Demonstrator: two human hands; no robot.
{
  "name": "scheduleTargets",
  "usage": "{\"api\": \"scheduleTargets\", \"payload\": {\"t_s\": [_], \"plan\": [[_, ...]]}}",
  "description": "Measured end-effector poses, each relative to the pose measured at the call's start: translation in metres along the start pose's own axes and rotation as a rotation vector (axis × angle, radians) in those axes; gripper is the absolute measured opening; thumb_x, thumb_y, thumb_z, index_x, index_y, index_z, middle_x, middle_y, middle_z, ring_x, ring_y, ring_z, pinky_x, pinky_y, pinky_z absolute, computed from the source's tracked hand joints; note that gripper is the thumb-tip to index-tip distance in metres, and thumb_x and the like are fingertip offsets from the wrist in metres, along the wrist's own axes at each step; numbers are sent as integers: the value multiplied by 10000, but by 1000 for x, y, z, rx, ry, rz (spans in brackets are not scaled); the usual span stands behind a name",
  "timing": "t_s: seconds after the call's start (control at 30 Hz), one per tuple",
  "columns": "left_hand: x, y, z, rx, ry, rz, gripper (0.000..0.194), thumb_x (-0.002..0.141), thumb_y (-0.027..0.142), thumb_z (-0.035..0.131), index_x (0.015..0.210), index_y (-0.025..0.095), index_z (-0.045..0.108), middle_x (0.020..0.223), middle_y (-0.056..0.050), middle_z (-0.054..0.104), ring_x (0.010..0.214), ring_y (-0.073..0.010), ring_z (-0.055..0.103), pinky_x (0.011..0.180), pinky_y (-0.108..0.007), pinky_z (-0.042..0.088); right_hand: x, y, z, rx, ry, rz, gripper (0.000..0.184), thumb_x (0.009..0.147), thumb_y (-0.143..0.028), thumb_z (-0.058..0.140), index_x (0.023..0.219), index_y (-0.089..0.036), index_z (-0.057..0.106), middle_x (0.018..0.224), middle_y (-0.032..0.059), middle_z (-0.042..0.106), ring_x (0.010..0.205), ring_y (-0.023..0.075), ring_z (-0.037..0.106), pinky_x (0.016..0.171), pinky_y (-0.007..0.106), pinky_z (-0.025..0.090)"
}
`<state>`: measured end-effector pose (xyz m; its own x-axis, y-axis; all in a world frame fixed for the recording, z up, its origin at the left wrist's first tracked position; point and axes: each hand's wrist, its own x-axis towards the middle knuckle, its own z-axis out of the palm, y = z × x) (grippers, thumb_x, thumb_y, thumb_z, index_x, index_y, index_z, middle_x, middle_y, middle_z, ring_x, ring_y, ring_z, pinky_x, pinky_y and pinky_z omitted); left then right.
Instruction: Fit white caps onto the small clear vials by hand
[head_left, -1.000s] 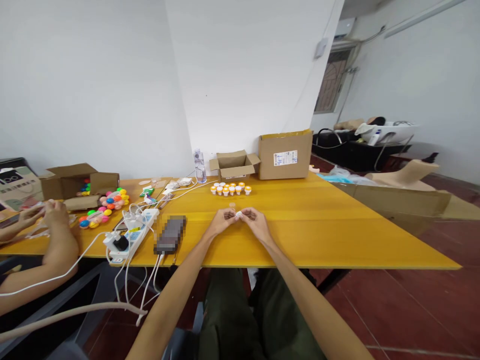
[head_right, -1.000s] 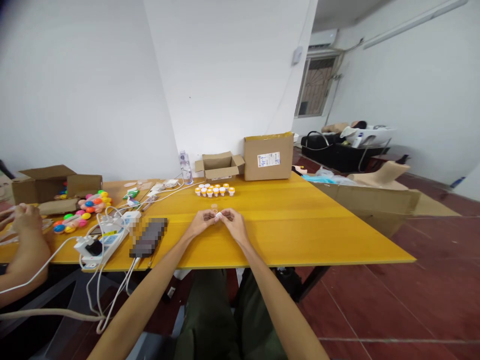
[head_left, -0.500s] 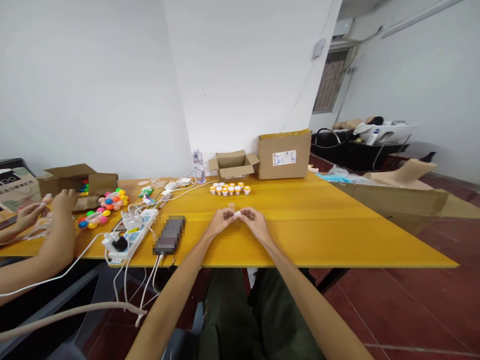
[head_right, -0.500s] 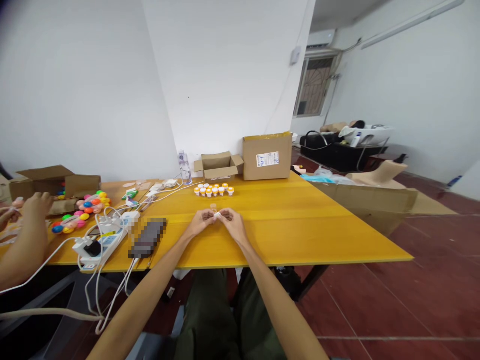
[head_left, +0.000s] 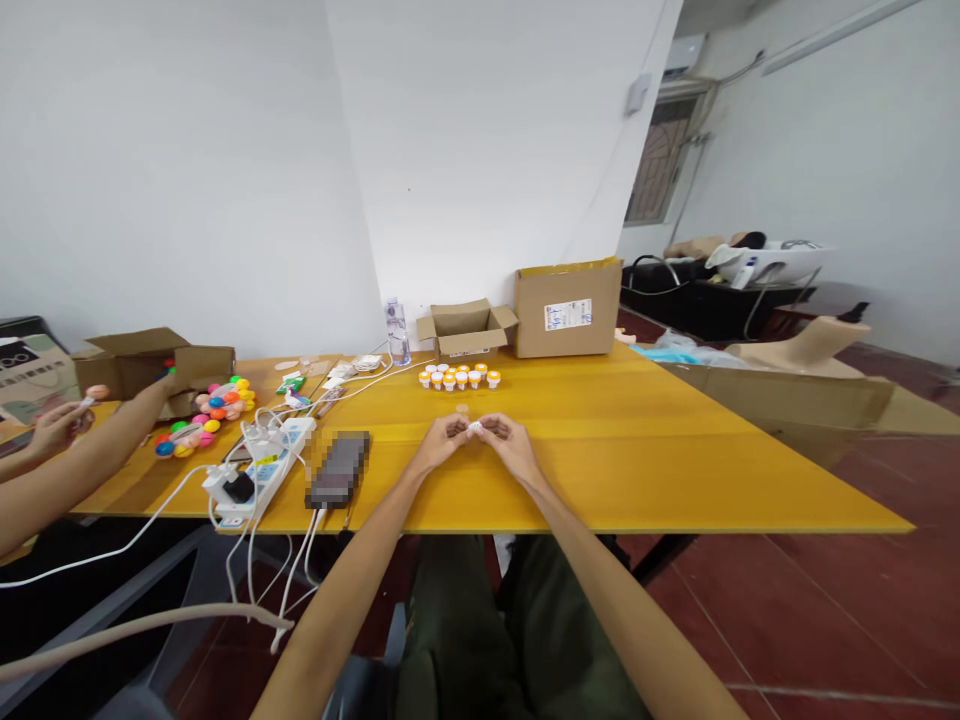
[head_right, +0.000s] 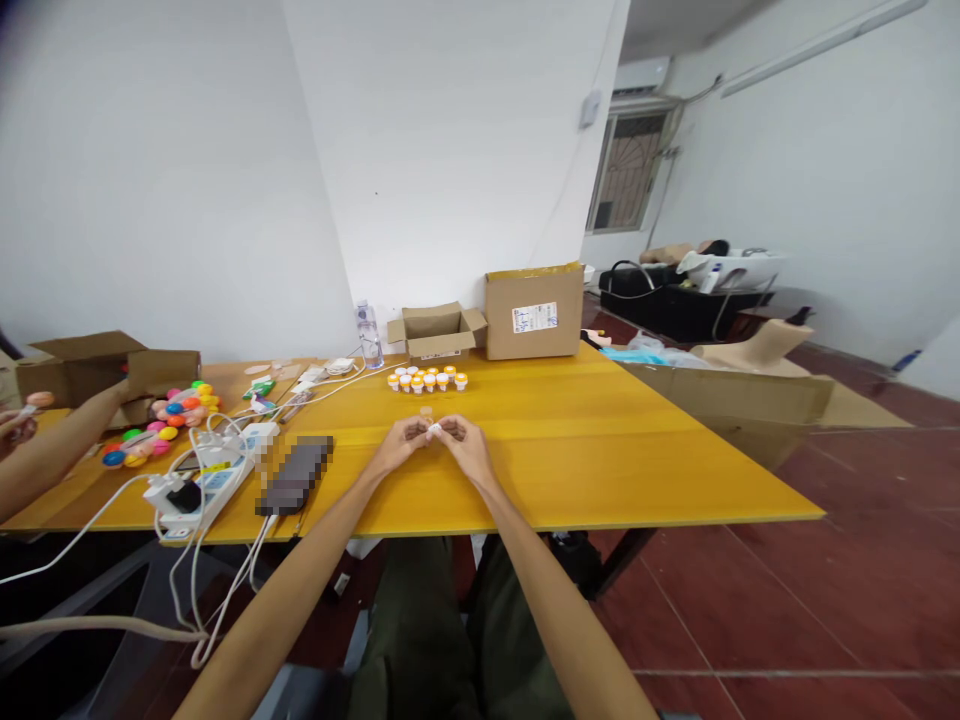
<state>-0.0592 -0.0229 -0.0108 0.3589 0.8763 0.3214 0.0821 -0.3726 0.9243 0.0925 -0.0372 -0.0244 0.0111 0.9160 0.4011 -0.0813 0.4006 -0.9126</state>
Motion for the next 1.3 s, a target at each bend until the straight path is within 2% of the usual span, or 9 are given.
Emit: {"api": "scheduleTargets", "payload": {"t_s": [0.63,1.3], "plan": [[-1,3,2,51,-9,14,353,679,503,706,701,161,622,701,-15,630,690,-142,562,695,-261,446,-1,-3,0,-19,-20,-18,287,637,-492,706,710,-221,643,733,39,706,712,206,651,696,334,531],[-1,2,1,48,-11,15,334,701,487,689,684,156,648,650,-12,613,632,-133,533,635,-254,426,0,-3,-2,-10,-20,-1,258,629,-456,713,719,-222,653,734,41,706,722,213,654,705,339,530]]}}
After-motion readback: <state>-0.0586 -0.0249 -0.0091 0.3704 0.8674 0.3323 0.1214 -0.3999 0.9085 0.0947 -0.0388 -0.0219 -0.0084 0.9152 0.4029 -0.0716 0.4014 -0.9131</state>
